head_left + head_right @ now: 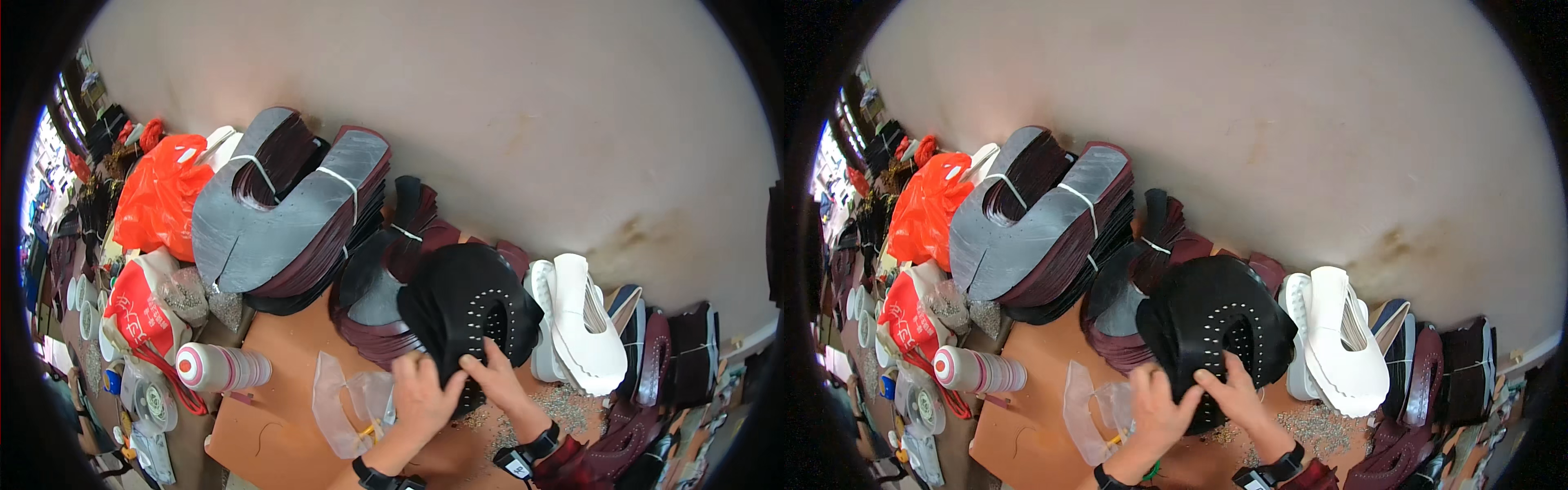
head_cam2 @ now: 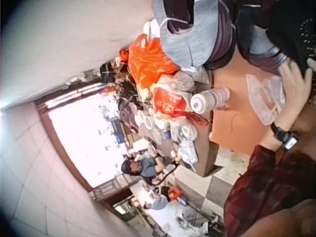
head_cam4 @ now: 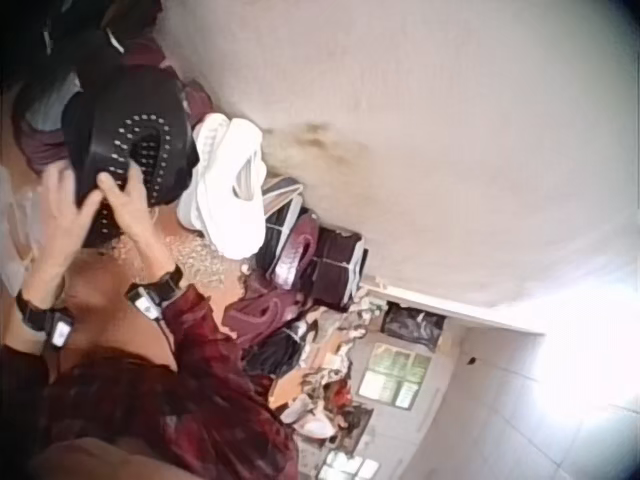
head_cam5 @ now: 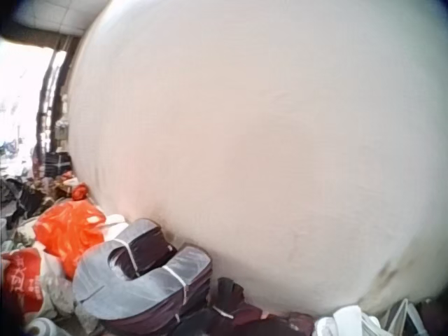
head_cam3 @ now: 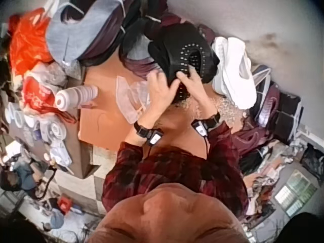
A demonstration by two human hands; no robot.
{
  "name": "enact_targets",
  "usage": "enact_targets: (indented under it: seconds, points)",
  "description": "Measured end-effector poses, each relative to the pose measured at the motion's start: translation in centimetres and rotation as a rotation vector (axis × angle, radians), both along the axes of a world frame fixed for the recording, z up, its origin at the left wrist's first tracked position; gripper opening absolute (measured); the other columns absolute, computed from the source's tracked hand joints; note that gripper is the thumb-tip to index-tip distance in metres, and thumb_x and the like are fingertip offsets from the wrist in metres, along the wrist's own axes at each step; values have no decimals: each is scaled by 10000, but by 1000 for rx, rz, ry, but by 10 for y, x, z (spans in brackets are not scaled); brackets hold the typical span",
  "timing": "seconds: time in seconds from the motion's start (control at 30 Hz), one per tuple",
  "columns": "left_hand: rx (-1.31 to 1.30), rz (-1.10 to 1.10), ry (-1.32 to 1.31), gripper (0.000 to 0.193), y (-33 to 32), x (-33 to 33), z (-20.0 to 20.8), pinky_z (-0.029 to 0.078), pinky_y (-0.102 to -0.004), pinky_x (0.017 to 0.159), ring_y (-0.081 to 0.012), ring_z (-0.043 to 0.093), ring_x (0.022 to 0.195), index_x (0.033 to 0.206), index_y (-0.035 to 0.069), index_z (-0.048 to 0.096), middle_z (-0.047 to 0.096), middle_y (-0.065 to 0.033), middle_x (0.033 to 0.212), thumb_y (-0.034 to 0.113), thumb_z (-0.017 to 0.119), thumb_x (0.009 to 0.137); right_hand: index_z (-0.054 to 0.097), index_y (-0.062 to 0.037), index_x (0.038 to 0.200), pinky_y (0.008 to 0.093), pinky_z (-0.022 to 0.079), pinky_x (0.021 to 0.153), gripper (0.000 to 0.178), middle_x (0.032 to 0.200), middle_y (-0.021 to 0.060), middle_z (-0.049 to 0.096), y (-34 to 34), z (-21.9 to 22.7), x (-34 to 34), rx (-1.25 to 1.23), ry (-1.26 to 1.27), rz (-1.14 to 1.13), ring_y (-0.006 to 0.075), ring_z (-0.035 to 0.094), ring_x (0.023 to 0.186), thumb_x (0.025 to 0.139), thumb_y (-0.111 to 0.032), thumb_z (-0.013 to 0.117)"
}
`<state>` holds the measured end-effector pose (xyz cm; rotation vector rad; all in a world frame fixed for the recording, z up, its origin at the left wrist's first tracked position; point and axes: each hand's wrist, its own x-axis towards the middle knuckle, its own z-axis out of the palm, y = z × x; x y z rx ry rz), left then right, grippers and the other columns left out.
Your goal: Sorting, inspecting, and organizing various leather shoe components and decorative elements in a factory setting.
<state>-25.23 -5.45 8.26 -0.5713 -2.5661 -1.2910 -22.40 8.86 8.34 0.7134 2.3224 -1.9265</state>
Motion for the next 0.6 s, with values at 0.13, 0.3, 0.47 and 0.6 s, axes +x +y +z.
enact_targets:
  seconds: [0.13,0.3,0.47,0.6]
  points:
    - [378,67,-313,549,-12,-8,-12,420,-400,806,-323,518,900,1136,-65,436,525,-192,987,216,701,746,414,100,1219,356,376,931,694,1129,214,511,-7,-5,-4,283,54,-18,283,498,1073,794,-400,642]
    - [444,-77,-573,525,-2,-7,-19,442,-326,822,-217,564,957,1173,-67,421,592,-182,1025,260,636,824,412,92,1243,313,406,894,675,1118,189,547,-1,-1,-5,119,-30,-84,247,522,1049,838,-419,589]
    - [780,-233,-976,446,18,-7,-15,431,-284,826,-143,548,930,1145,-18,495,584,-81,1050,208,660,798,386,38,1294,280,357,943,636,1209,113,491,-2,-9,3,-432,-61,-58,177,467,1087,894,-444,496]
    - [569,-186,-699,468,17,-4,-12,457,-286,788,-153,566,896,1108,-7,526,593,-69,1014,173,713,719,363,36,1311,282,353,953,635,1257,113,453,0,-5,13,-645,-49,-95,178,438,1125,905,-440,474]
